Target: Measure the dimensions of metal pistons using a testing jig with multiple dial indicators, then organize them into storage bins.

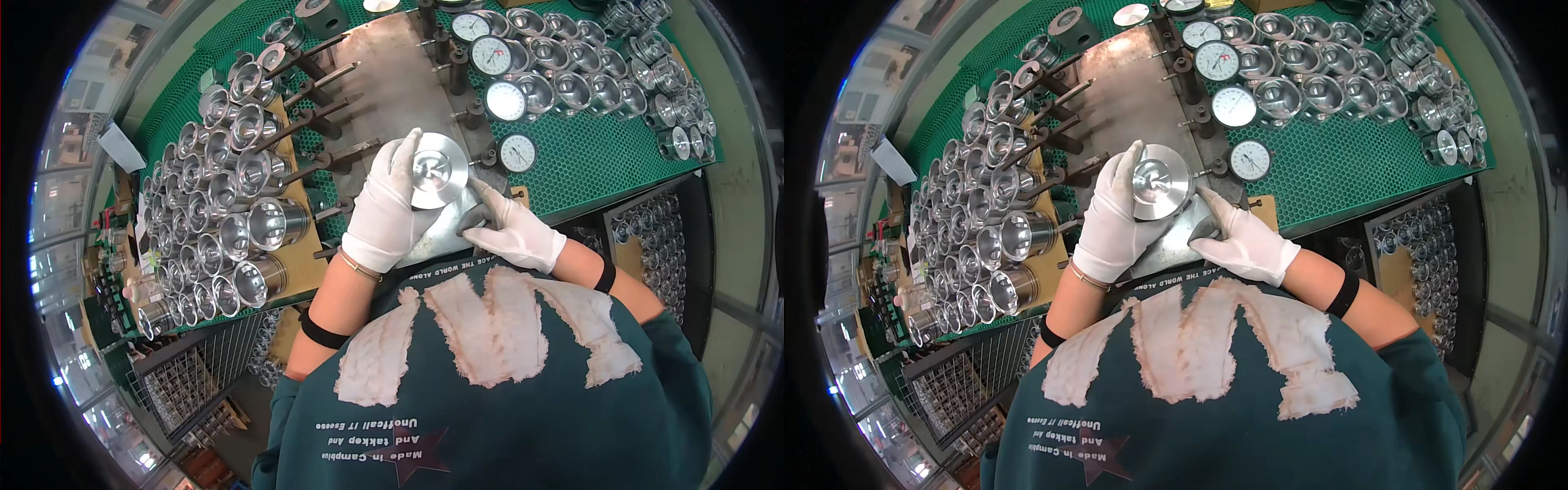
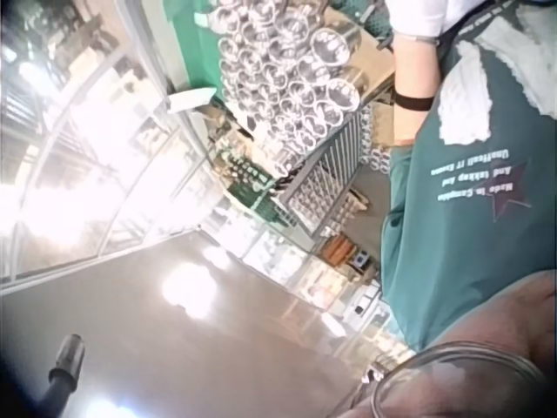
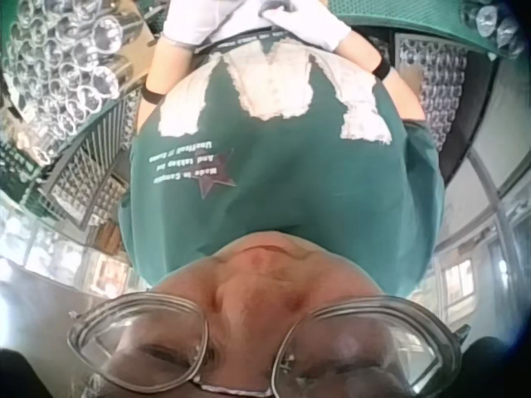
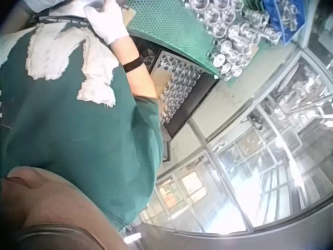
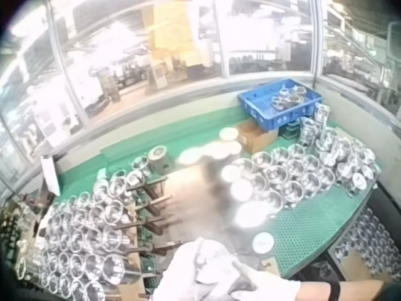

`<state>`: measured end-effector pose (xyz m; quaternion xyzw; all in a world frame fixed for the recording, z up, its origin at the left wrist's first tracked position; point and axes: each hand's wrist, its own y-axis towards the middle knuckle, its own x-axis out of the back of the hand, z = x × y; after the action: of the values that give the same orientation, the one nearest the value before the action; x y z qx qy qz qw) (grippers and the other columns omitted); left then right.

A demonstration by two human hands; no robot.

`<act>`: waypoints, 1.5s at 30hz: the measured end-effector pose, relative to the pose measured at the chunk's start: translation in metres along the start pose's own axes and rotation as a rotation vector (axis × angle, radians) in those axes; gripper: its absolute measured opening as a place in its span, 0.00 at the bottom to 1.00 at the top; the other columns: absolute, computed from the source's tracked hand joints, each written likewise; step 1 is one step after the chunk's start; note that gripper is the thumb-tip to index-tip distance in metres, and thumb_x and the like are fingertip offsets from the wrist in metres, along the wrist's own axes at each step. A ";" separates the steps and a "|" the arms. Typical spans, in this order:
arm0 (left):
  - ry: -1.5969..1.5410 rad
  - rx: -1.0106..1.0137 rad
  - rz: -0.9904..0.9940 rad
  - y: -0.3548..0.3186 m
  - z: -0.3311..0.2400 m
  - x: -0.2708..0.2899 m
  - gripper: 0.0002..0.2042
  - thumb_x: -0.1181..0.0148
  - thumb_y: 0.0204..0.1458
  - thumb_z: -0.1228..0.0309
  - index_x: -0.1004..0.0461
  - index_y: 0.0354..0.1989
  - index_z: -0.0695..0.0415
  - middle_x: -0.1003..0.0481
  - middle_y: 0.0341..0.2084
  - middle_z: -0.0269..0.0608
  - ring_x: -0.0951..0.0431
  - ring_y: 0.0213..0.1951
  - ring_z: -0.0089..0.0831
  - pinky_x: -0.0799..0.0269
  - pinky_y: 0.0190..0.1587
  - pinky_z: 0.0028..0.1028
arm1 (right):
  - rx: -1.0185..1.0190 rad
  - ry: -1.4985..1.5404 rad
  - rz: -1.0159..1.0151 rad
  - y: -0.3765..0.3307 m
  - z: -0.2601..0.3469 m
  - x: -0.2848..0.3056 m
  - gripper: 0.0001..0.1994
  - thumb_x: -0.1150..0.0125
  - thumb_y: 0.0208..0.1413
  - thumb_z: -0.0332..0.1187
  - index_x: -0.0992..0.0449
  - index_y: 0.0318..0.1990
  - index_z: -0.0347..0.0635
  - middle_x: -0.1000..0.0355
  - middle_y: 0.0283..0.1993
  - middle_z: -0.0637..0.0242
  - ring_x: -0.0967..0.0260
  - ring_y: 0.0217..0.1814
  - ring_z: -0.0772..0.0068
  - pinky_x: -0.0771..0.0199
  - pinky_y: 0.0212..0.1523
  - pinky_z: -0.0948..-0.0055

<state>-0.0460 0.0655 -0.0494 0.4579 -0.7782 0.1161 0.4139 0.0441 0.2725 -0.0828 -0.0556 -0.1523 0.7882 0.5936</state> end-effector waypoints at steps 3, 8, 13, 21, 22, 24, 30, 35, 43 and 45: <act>0.000 -0.017 -0.017 0.001 0.001 -0.002 0.48 0.23 0.38 0.65 0.45 0.68 0.59 0.35 0.57 0.58 0.30 0.56 0.54 0.29 0.58 0.42 | -0.111 0.016 0.046 0.000 0.002 0.001 0.44 0.38 0.52 0.42 0.52 0.71 0.25 0.26 0.45 0.48 0.28 0.38 0.66 0.26 0.43 0.71; 0.023 -0.018 -0.026 0.000 0.000 -0.002 0.48 0.22 0.38 0.65 0.45 0.68 0.59 0.34 0.56 0.58 0.30 0.56 0.54 0.29 0.57 0.42 | -0.062 0.025 0.031 0.001 0.007 0.000 0.45 0.37 0.51 0.42 0.52 0.71 0.25 0.25 0.42 0.46 0.27 0.37 0.64 0.26 0.43 0.70; 0.017 -0.041 -0.039 0.000 0.002 -0.005 0.49 0.22 0.38 0.64 0.46 0.69 0.60 0.33 0.55 0.58 0.30 0.55 0.53 0.29 0.56 0.42 | -0.043 -0.031 0.004 0.002 -0.002 -0.002 0.45 0.37 0.51 0.43 0.51 0.70 0.24 0.26 0.48 0.38 0.25 0.46 0.53 0.27 0.50 0.66; 0.028 -0.056 -0.051 -0.001 0.006 -0.007 0.49 0.22 0.37 0.64 0.46 0.69 0.59 0.33 0.55 0.58 0.29 0.54 0.55 0.29 0.56 0.43 | -0.002 -0.093 -0.021 0.001 0.001 -0.002 0.45 0.38 0.50 0.43 0.50 0.69 0.22 0.26 0.45 0.34 0.25 0.49 0.46 0.28 0.51 0.64; 0.027 -0.057 -0.050 -0.001 0.006 -0.007 0.49 0.22 0.37 0.64 0.46 0.69 0.59 0.33 0.55 0.58 0.29 0.54 0.55 0.29 0.56 0.43 | -0.013 -0.090 -0.021 0.001 0.004 -0.002 0.45 0.38 0.50 0.43 0.50 0.69 0.23 0.26 0.43 0.35 0.24 0.47 0.46 0.27 0.50 0.64; 0.035 -0.054 -0.055 -0.001 0.006 -0.007 0.49 0.22 0.37 0.64 0.46 0.69 0.60 0.33 0.55 0.58 0.30 0.54 0.54 0.29 0.56 0.42 | -0.025 -0.086 -0.022 0.001 0.005 -0.003 0.45 0.38 0.50 0.43 0.50 0.69 0.23 0.25 0.41 0.36 0.24 0.45 0.46 0.27 0.49 0.63; 0.065 -0.012 -0.027 -0.002 0.003 -0.005 0.48 0.24 0.39 0.67 0.47 0.70 0.62 0.34 0.56 0.58 0.30 0.57 0.50 0.31 0.59 0.39 | -0.023 -0.139 -0.021 0.001 0.008 -0.001 0.45 0.38 0.50 0.43 0.51 0.71 0.27 0.25 0.35 0.44 0.24 0.38 0.52 0.26 0.46 0.65; -1.012 0.218 0.053 -0.005 0.014 0.021 0.44 0.47 0.38 0.86 0.51 0.72 0.61 0.41 0.65 0.56 0.38 0.67 0.43 0.42 0.69 0.36 | -0.156 0.192 0.046 -0.005 0.028 0.005 0.43 0.39 0.55 0.35 0.57 0.74 0.32 0.23 0.42 0.56 0.26 0.36 0.69 0.25 0.43 0.73; -0.059 -0.066 0.021 0.001 -0.004 0.007 0.44 0.26 0.40 0.70 0.44 0.68 0.59 0.32 0.56 0.55 0.28 0.56 0.50 0.29 0.58 0.37 | -0.237 0.274 0.086 -0.004 0.033 0.006 0.43 0.39 0.56 0.34 0.58 0.75 0.34 0.25 0.46 0.58 0.27 0.38 0.73 0.25 0.42 0.76; -0.023 -0.041 -0.022 -0.003 -0.001 -0.002 0.45 0.25 0.39 0.68 0.43 0.68 0.57 0.32 0.55 0.55 0.27 0.55 0.51 0.28 0.55 0.39 | -0.163 0.161 0.054 -0.002 0.028 0.004 0.43 0.39 0.56 0.36 0.56 0.74 0.33 0.25 0.44 0.57 0.27 0.36 0.72 0.25 0.40 0.76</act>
<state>-0.0422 0.0655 -0.0509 0.4591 -0.7800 0.0904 0.4155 0.0372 0.2722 -0.0557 -0.1708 -0.1662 0.7819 0.5761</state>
